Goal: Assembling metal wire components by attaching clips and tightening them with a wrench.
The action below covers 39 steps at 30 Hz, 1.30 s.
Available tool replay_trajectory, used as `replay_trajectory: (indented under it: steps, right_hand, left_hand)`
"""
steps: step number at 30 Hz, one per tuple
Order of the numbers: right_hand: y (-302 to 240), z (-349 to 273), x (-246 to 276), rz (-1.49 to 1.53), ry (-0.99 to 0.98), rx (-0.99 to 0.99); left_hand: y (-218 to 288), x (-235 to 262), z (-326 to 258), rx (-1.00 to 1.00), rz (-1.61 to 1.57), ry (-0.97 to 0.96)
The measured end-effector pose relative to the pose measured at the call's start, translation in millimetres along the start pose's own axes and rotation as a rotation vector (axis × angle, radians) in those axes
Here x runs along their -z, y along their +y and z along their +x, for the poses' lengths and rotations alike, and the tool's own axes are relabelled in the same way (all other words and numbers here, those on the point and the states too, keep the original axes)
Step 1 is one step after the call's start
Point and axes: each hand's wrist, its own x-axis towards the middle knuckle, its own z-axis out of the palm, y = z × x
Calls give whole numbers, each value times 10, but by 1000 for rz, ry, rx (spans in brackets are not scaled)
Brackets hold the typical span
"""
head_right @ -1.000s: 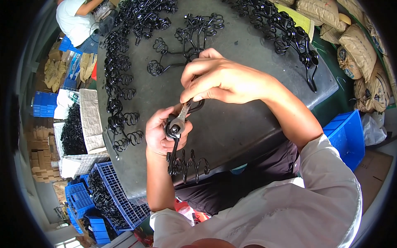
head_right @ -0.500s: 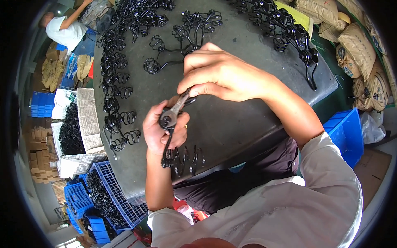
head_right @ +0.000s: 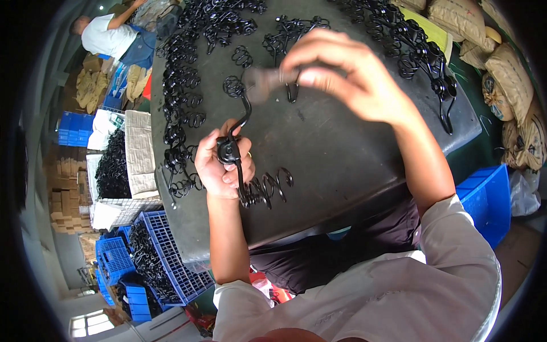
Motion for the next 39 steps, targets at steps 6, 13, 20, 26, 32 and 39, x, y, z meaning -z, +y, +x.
replay_trajectory:
  steps: [6, 13, 20, 26, 32, 39]
  right_hand:
    - [443, -178, 258, -531, -45, -334]
    - [590, -316, 228, -740, -266, -703]
    - [677, -343, 234, -708, -303, -741]
    - [663, -310, 224, -755, -367, -755]
    - [644, -280, 173, -755, -476, -746]
    - [688, -362, 97, -759, -370, -694]
  left_hand:
    - [97, -26, -86, -232, 73, -28]
    - [200, -16, -244, -485, 176, -186]
    - [355, -67, -1118, -815, 336, -242]
    - [179, 114, -2293, -966, 448, -23]
    - [60, 203, -2817, -1047, 394, 81]
    - [17, 51, -2688, -992, 383, 166]
